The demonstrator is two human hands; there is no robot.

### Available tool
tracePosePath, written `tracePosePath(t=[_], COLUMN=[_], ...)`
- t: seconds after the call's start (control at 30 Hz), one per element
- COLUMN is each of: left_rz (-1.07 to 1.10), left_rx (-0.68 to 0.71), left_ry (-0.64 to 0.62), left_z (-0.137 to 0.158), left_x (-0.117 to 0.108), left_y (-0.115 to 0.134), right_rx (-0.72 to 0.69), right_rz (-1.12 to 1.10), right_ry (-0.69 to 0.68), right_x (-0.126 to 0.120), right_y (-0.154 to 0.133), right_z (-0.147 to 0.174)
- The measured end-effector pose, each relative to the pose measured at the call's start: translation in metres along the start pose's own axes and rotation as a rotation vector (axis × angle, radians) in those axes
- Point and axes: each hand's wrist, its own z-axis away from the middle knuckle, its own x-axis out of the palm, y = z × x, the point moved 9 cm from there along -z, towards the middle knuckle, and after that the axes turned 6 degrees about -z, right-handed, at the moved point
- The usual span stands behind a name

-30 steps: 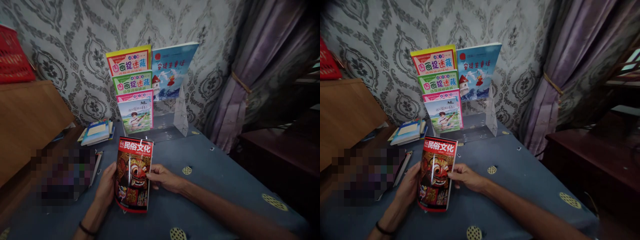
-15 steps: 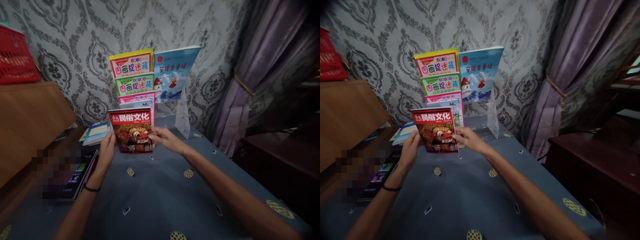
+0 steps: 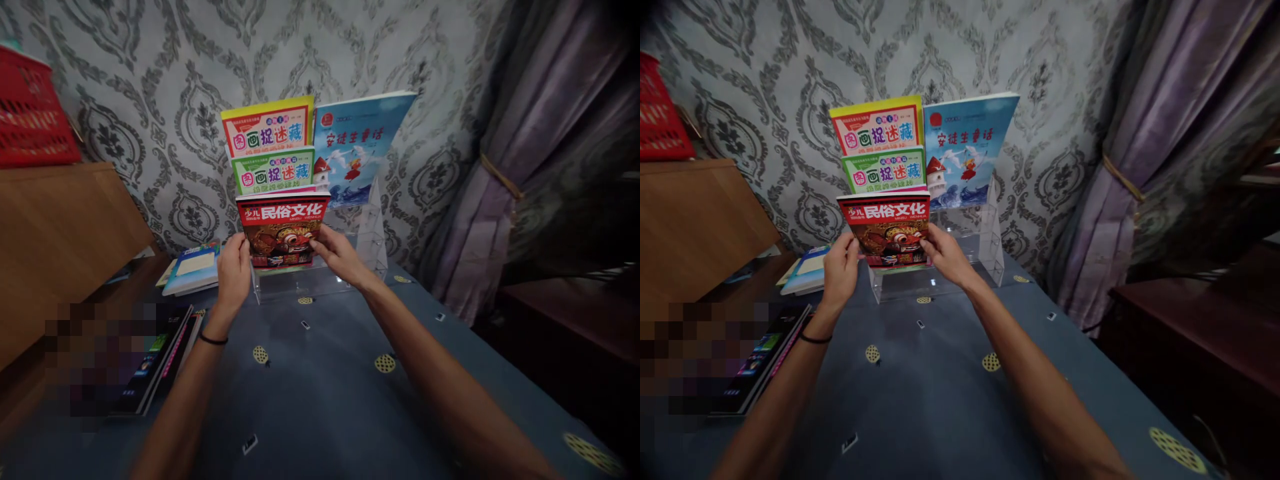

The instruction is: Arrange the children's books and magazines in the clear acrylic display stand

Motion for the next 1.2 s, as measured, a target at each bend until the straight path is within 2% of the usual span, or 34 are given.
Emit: tracePosePath(t=[0.2, 0.4, 0.5, 0.67, 0.9, 1.07, 1.2], left_rz=[0.033, -0.027, -0.02, -0.02, -0.105, -0.149, -0.15], left_rx=[-0.078, -0.108, -0.126, -0.125, -0.081, -0.077, -0.094], left_ry=[-0.028, -0.044, -0.058, -0.034, -0.063, -0.088, -0.074], left_z=[0.009, 0.018, 0.019, 0.016, 0.019, 0.023, 0.024], left_x=[0.018, 0.026, 0.028, 0.025, 0.029, 0.035, 0.036], left_y=[-0.027, -0.048, -0.055, -0.059, -0.057, -0.06, -0.065], right_rx=[0.031, 0.124, 0.127, 0.113, 0.149, 0.191, 0.249], right_rz=[0.011, 0.068, 0.097, 0.166, 0.222, 0.415, 0.583], right_ry=[-0.025, -0.095, -0.071, 0.011, -0.011, -0.006, -0.058], right_x=[0.005, 0.016, 0.018, 0.018, 0.02, 0.02, 0.021], right_y=[0.02, 0.037, 0.038, 0.032, 0.047, 0.061, 0.07], right_z=[0.002, 0.006, 0.005, 0.003, 0.007, 0.009, 0.011])
